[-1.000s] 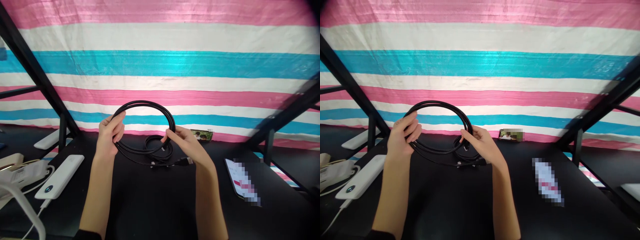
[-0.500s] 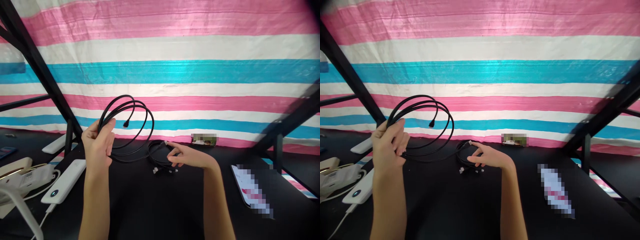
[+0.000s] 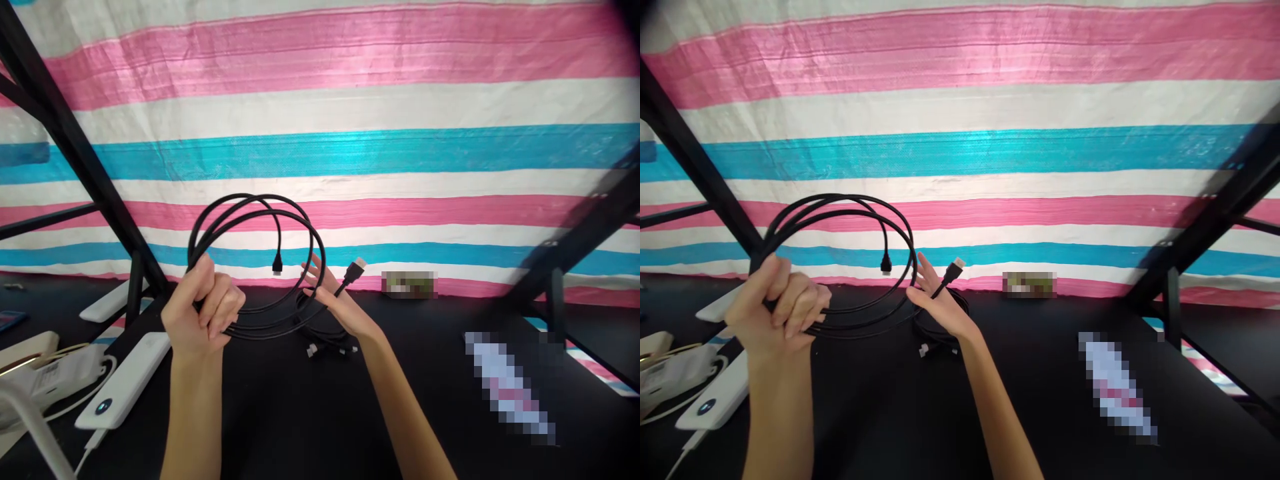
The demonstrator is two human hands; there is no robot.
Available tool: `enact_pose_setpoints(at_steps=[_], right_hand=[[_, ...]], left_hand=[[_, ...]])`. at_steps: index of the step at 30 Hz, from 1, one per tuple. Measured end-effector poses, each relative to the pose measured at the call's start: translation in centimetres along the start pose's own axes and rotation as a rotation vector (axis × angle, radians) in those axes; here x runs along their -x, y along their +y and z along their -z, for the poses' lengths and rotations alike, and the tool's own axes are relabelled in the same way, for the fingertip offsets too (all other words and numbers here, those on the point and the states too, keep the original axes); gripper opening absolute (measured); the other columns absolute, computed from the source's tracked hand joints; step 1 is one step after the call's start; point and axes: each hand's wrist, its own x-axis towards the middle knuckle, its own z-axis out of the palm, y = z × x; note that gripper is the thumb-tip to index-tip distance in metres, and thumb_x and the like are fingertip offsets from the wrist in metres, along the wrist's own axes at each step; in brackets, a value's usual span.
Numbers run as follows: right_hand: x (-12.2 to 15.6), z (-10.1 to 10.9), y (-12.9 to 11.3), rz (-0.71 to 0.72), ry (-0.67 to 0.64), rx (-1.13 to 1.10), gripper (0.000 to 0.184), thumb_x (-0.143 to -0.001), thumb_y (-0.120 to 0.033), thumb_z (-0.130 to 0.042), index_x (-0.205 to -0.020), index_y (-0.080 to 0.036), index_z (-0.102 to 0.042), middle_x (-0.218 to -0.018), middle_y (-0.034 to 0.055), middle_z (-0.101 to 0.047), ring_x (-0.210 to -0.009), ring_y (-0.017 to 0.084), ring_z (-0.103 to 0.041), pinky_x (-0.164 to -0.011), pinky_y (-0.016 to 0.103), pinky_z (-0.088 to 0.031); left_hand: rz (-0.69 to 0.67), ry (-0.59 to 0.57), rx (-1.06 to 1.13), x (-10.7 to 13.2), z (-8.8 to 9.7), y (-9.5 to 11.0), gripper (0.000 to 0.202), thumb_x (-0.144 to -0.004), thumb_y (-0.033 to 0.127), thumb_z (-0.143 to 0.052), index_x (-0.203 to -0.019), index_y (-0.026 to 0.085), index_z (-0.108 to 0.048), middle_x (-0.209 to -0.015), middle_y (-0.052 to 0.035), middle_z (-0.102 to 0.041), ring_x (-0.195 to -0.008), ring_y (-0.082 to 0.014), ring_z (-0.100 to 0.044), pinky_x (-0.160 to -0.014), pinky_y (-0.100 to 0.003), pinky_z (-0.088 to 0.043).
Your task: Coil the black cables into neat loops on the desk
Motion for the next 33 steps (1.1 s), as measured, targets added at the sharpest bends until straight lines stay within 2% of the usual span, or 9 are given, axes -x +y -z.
enact_pose_setpoints(at_steps=[6,9,10,13,16,19,23,27,33], right_hand=[[-0.1,-0.7,-0.8,0.16,0.134,-0.074,0.068,-0.075,-0.048,-0.069,-0.136,-0.036,-0.043,-0.146,0.0036,-0.042,-0.135,0.023,-0.037,-0.107,0.041,-0.036],[0.0,-1.1,-1.5,0.181,0.234,-0.079,0.032,-0.075,-0.04,-0.071,-0.103,-0.025,-0.065,-0.08,0.0013,-0.072,-0.089,0.019,-0.068,-0.09,0.036,-0.05],[0.1,-1.3,-1.8,0.171,0.272,-0.094,0.021,-0.077,-0.042,-0.068,-0.083,-0.021,-0.065,-0.054,-0.0029,-0.063,-0.064,0.016,-0.067,-0.08,0.033,-0.054],[0.4,-1.6,-2.6,0.125,0.417,-0.139,0.049,-0.079,-0.051,-0.062,-0.046,-0.022,-0.041,-0.027,-0.0094,-0.029,-0.024,0.008,-0.036,-0.04,0.024,-0.046],[0.9,-1.3,-3.3,0.018,0.524,-0.014,0.053,-0.074,-0.053,-0.066,-0.042,-0.022,-0.036,-0.027,-0.0082,-0.03,-0.02,0.006,-0.027,-0.024,0.02,-0.023],[1.4,-0.7,-3.5,-0.11,0.46,0.227,0.048,-0.07,-0.05,-0.07,-0.042,-0.019,-0.047,-0.028,-0.0058,-0.036,-0.021,0.006,-0.032,-0.025,0.019,-0.021],[1.6,-0.3,-3.5,-0.129,0.418,0.323,0.043,-0.069,-0.05,-0.07,-0.047,-0.017,-0.055,-0.029,-0.006,-0.038,-0.023,0.006,-0.032,-0.027,0.019,-0.022],[1.5,-0.3,-3.8,-0.065,0.385,0.363,0.036,-0.069,-0.047,-0.072,-0.055,-0.015,-0.062,-0.035,-0.0061,-0.042,-0.03,0.006,-0.036,-0.032,0.02,-0.026],[1.7,-0.9,-4.4,0.13,0.367,0.342,0.029,-0.073,-0.039,-0.071,-0.095,-0.021,-0.073,-0.089,0.0032,-0.071,-0.078,0.016,-0.064,-0.069,0.027,-0.05]], left_hand=[[0.206,-0.437,0.146,-0.3,-0.2,-1.6,0.063,-0.084,0.046,-0.057,-0.048,0.018,-0.014,-0.025,0.0094,-0.007,-0.014,-0.0029,-0.005,-0.021,-0.018,0.001],[0.304,-0.468,0.158,-0.8,0.3,-2.0,0.059,-0.084,0.052,-0.054,-0.05,0.019,-0.018,-0.026,0.0103,-0.01,-0.014,-0.0029,-0.005,-0.02,-0.016,0.0],[0.338,-0.446,0.127,-1.2,0.6,-2.2,0.057,-0.084,0.055,-0.052,-0.051,0.02,-0.021,-0.027,0.0109,-0.011,-0.015,-0.0028,-0.005,-0.02,-0.016,-0.003],[0.359,-0.327,-0.129,-2.4,1.5,-3.3,0.046,-0.084,0.059,-0.049,-0.061,0.021,-0.038,-0.034,0.0122,-0.023,-0.019,-0.0037,-0.019,-0.024,-0.016,-0.028],[0.197,-0.159,-0.518,-3.1,1.4,-4.6,0.029,-0.078,0.044,-0.066,-0.088,0.023,-0.049,-0.044,0.0125,-0.039,-0.032,-0.0058,-0.041,-0.044,-0.019,-0.046],[0.108,-0.177,-0.688,-2.8,0.3,-5.4,0.041,-0.076,0.037,-0.068,-0.112,0.027,-0.05,-0.052,0.011,-0.046,-0.039,-0.0069,-0.045,-0.047,-0.019,-0.042],[-0.024,-0.277,-0.832,-2.1,-0.8,-5.6,0.019,-0.081,0.037,-0.06,-0.09,0.022,-0.068,-0.074,-0.0001,-0.066,-0.062,-0.0126,-0.058,-0.06,-0.023,-0.045],[-0.135,-0.26,-0.941,-2.2,-0.6,-5.7,0.021,-0.085,0.036,-0.056,-0.083,0.022,-0.071,-0.086,-0.0025,-0.071,-0.077,-0.0173,-0.062,-0.07,-0.025,-0.044],[-0.126,-0.332,-1.003,-1.9,-1.0,-5.6,0.026,-0.09,0.035,-0.048,-0.076,0.02,-0.064,-0.071,0.001,-0.062,-0.065,-0.0123,-0.052,-0.062,-0.023,-0.037]])
